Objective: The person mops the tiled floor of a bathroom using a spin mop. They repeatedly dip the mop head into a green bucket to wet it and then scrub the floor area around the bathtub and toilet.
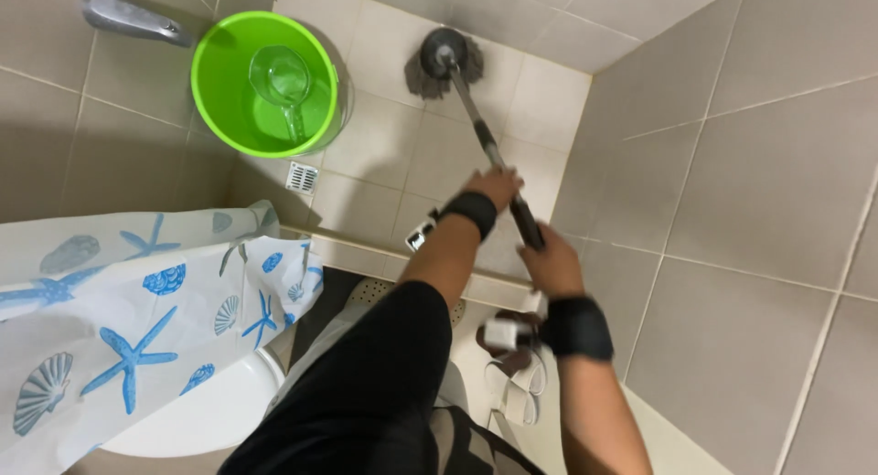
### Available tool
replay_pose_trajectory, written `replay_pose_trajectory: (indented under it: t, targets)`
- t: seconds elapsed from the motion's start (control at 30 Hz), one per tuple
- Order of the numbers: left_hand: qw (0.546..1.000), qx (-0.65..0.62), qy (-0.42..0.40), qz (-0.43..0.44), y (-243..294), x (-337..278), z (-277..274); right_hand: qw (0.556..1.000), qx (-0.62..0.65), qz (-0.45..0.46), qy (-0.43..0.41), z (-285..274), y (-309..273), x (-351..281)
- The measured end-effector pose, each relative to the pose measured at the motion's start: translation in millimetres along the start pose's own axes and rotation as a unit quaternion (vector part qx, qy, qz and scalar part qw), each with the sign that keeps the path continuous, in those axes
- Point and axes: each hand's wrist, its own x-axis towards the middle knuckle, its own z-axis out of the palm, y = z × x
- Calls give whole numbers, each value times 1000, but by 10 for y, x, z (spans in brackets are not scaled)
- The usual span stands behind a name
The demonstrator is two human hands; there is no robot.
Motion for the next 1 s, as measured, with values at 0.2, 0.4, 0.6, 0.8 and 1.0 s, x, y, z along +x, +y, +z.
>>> replay_pose_trajectory:
  t: [0.2, 0.4, 0.6, 0.8, 1.0]
  targets:
    - [998, -23, -43, -35, -122, -174, -283, 971, -4, 208, -122, -119, -639, 13]
    - [984, 42, -150, 84, 422, -690, 787, 984, -28, 146, -93, -264, -325, -1411]
    - [902, -56, -230, 360, 921, -1564, 994, 953, -93, 270, -104, -578, -499, -2728]
    - [905, 15, -215, 366, 665, -2122, -616, 912, -151, 358, -135, -757, -739, -2761]
    - [968, 8, -82, 235, -17, -2586, -1669, 938, -216, 251, -103, -1036, -1255, -2087]
